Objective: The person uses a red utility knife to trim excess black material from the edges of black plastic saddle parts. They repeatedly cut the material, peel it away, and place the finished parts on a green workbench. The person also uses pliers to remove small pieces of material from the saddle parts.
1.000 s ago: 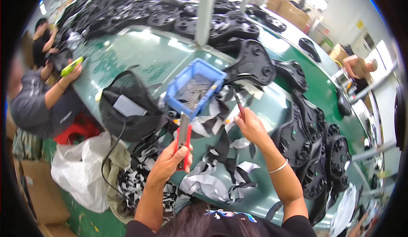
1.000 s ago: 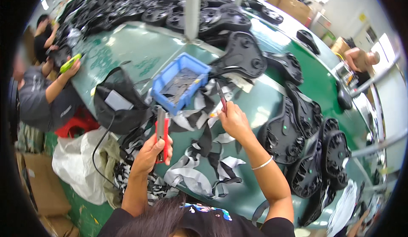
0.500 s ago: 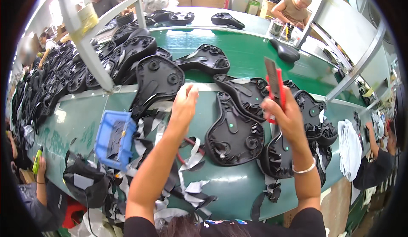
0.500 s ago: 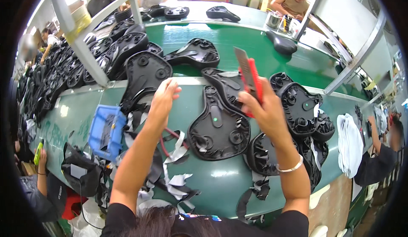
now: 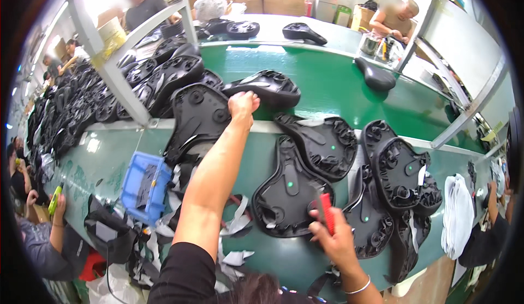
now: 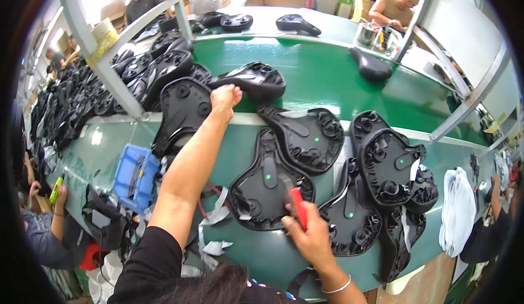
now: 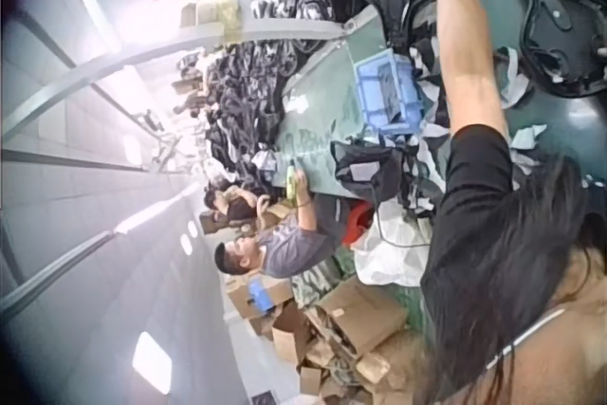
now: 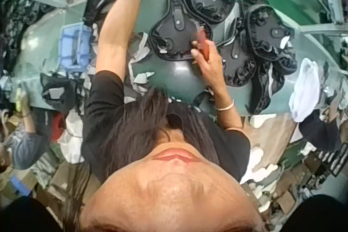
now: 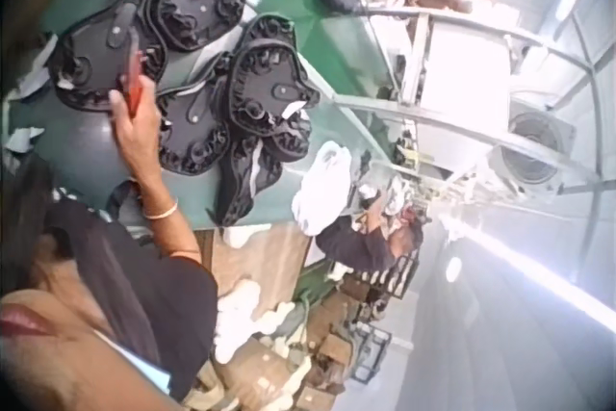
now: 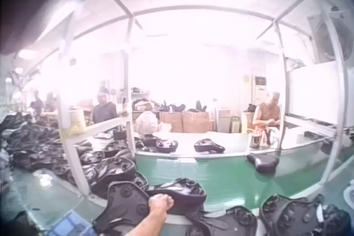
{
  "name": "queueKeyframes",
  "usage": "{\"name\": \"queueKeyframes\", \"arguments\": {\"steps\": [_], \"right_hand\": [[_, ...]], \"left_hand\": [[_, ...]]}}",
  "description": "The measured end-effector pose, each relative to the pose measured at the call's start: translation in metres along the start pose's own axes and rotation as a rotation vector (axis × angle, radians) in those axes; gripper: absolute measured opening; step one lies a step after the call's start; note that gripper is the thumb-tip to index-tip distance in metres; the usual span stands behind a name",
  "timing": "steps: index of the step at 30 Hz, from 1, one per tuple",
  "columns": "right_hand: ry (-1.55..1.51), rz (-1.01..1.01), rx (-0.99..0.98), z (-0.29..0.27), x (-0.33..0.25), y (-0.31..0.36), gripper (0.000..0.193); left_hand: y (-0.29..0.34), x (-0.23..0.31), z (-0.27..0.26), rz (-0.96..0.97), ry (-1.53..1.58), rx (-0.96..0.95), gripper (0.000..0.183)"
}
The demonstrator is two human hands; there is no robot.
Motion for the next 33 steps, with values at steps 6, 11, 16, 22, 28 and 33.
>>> {"name": "queueKeyframes", "arguments": {"steps": [6,11,16,22,28,33], "right_hand": [[-0.245,-0.027,0.029,0.022,-0.002,0.017,0.028],[0.003,-0.166,0.235,-0.009,-0.008,0.027,0.028],[0.21,-0.478,0.16,-0.012,-0.097,-0.075,0.032],[0.57,-0.431,0.024,0.065,-0.074,-0.277,0.046],[0.93,-0.664,0.249,0.17,-0.037,-0.327,0.018],[0.72,-0.353,0.038,0.142,-0.077,-0.302,0.03]], "left_hand": [[0.063,0.064,-0.009,0.27,-0.456,-0.083,0.037],[0.12,0.109,-0.061,1.122,-1.24,0.582,0.067],[0.046,0.12,-0.202,0.207,-1.373,0.424,0.059],[0.026,0.147,-0.16,0.313,-1.203,0.409,0.05],[0.002,0.216,-0.152,0.775,-0.447,0.543,0.052],[0.091,0.143,-0.14,0.293,-0.204,-0.068,0.035]]}}
Point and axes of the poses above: each hand's wrist, its own y-axis away from the middle knuckle, its own z-axis out of the palm, x = y × z, the point moved 6 cm from there along -y, towards the middle knuckle
